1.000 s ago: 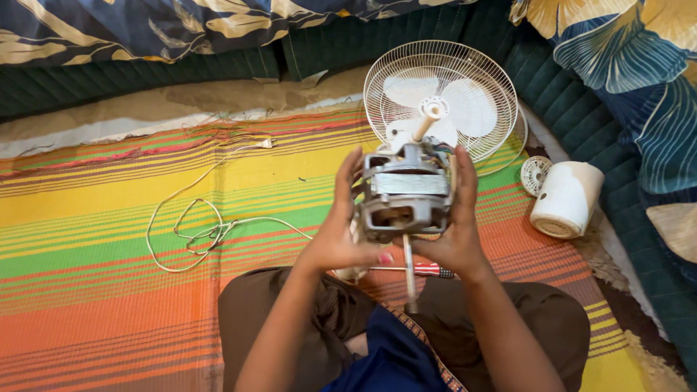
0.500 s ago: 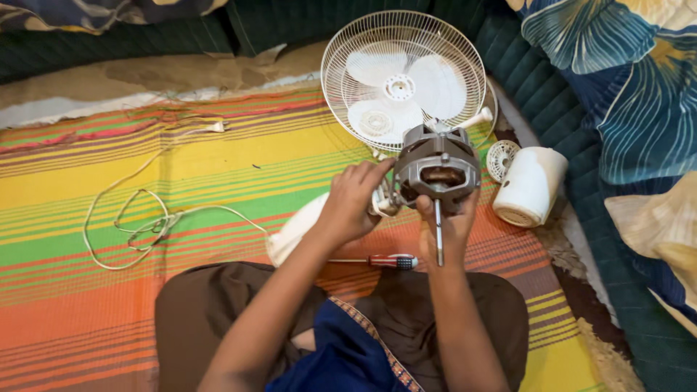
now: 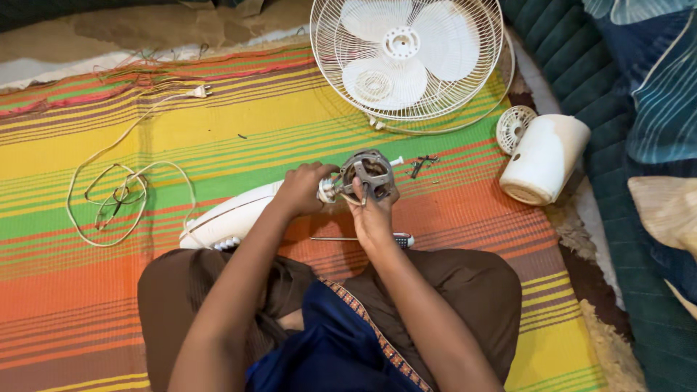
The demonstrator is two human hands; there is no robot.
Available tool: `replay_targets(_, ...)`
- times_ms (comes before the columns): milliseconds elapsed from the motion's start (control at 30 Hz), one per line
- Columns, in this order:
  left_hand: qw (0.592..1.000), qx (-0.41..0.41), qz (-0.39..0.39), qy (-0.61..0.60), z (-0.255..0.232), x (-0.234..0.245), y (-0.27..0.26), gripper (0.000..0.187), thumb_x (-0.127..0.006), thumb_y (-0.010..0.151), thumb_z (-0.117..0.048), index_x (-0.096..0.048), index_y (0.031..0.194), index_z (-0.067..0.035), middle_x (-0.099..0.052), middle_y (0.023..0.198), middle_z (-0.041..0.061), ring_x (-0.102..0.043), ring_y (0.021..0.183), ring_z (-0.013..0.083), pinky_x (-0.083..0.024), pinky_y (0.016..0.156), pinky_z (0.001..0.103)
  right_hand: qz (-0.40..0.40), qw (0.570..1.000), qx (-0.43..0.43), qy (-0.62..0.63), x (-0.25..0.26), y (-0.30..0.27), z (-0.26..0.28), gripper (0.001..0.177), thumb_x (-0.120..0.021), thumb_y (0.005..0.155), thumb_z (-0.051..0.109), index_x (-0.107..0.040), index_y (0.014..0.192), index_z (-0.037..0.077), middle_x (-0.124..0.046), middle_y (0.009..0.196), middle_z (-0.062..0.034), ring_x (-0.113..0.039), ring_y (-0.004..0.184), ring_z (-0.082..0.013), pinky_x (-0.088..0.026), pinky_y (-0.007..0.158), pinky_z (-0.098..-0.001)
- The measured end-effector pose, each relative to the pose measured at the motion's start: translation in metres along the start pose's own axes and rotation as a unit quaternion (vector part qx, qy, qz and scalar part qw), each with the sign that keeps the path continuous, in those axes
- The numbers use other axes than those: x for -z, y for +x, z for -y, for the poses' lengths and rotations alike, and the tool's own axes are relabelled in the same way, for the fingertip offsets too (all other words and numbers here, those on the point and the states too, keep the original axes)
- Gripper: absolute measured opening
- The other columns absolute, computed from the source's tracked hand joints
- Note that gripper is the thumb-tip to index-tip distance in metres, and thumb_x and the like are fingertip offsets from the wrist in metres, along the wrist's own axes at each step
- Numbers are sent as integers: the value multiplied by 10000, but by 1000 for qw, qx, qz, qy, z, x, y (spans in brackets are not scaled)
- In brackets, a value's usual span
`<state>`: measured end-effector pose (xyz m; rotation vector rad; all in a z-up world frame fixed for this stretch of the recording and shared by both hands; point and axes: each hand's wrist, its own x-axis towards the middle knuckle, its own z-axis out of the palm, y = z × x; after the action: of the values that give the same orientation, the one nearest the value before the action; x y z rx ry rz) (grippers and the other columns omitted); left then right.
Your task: The person sits on a mat and disassembles a white electric fan, removing the motor housing and using a screwdriver to adjust internal components. They manipulate the fan's motor and wiring while seated on the floor.
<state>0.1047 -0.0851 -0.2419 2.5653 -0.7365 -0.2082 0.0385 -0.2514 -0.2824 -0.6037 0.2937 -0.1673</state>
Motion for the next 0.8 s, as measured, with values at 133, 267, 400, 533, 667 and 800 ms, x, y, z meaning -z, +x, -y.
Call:
replay_targets(133, 998, 30, 54, -22, 33, -34, 3, 845, -855, 633, -410, -562, 1411, -257, -648, 1239, 111, -579, 1209, 368, -435, 1006, 554, -28, 998, -50, 10, 31, 11, -19, 617, -749, 878, -32, -435, 1377, 151, -608, 1298, -87, -650, 1140, -264, -608, 913, -444)
replay_targets(267, 995, 12, 61, -78, 45, -54, 10, 973, -841, 592, -494, -514, 1468, -224, -589, 1379, 156, -534, 1251, 406, -404, 1037, 584, -90, 993, -69, -11, 52, 17, -27, 634, -762, 854, -32, -412, 1347, 158, -619, 1271, -91, -661, 1117, -264, -605, 891, -428)
replay_targets(400, 996, 40, 66, -48, 32, -64, 10, 1053, -884, 545, -526, -489, 1472, -224, -589, 1380, 141, -516, 1231, 427, -367, 1024, 612, -139, 986, -77, -39, 63, 12, -31, 690, -760, 836, -50, -318, 1315, 176, -593, 1283, -103, -665, 1125, -262, -608, 911, -430)
replay_targets(533, 998, 58, 2, -16, 11, -63, 0, 1016, -898, 511, -490, -536, 1431, -256, -640, 1297, 110, -565, 1191, 393, -396, 1013, 589, -128, 971, -113, -165, 64, 4, -21, 735, -799, 805, 36, -282, 1322, 112, -579, 1308, -152, -677, 1116, -271, -599, 931, -432)
replay_targets(667, 997, 45, -64, -16, -1, -57, -6, 819, -876, 619, -387, -609, 1387, -280, -682, 1220, 63, -610, 1163, 330, -428, 1013, 561, -66, 862, 30, -502, 56, -7, 8, 1024, -930, 692, 184, -262, 1449, 12, -458, 1404, -251, -520, 1276, -346, -482, 1043, -488)
replay_targets(800, 996, 45, -79, -16, -5, -59, -11, 764, -867, 609, -342, -650, 1334, -238, -680, 1179, 84, -605, 1144, 329, -416, 1013, 556, 34, 628, 234, -741, 44, -19, 40, 1189, -986, 647, 303, -247, 1516, -34, -374, 1479, -309, -363, 1393, -450, -367, 1152, -568)
